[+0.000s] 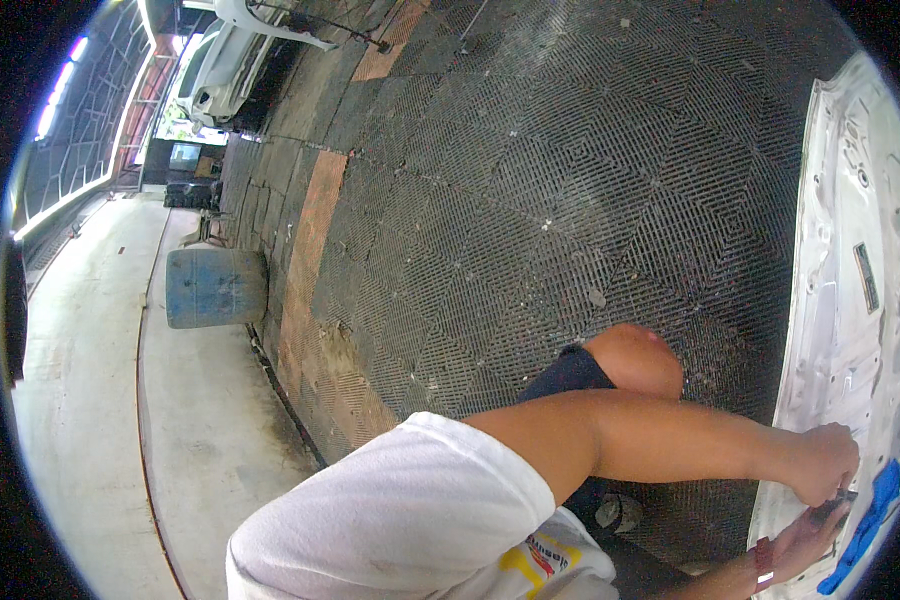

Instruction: The person kneels on the floor and uses a sanding block to sand the surface of a white car part, likely a bumper, repeatedly across different areas.

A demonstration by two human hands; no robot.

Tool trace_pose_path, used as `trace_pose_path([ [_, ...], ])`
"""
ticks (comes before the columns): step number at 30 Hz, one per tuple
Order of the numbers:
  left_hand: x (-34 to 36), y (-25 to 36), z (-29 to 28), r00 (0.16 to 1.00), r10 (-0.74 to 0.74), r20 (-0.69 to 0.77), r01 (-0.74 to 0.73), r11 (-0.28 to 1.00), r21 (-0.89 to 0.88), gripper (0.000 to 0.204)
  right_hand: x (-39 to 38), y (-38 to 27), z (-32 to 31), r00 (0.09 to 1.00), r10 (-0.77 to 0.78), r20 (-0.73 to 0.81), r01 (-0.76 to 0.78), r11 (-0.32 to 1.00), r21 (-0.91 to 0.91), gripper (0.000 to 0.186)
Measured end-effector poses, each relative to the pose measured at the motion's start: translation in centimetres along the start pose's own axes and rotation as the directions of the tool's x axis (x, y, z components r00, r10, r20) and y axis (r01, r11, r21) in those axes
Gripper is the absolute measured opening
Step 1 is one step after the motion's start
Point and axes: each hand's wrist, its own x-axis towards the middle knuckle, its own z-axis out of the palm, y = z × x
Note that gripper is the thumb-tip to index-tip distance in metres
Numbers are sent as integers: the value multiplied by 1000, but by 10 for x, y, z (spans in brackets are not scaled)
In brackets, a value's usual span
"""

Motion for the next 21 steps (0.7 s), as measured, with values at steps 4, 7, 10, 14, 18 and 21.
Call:
trace_pose_path([
  [4,6,-2,-2,990,-100,96,98,995,26,14,-5,0,20,997,70,22,-71,995,68,51],
  [7,7,4,-6,986,-131,102,122,988,92,7,-9,5,19,994,57,97,-69,990,123,52],
  [10,3,7,-7,981,-156,119,144,984,102,10,-14,7,20,993,73,92,-86,987,137,52],
  [14,0,-9,-12,987,-47,152,16,980,199,36,-1,11,0,977,131,167,-146,986,77,50],
  [18,16,-44,-35,967,3,254,-188,681,708,93,-1,-1,-9,984,-150,93,175,893,-414,43],
  [21,3,-51,-87,965,-94,247,-119,681,723,107,-27,-23,7,940,-295,170,338,747,-573,38],
])
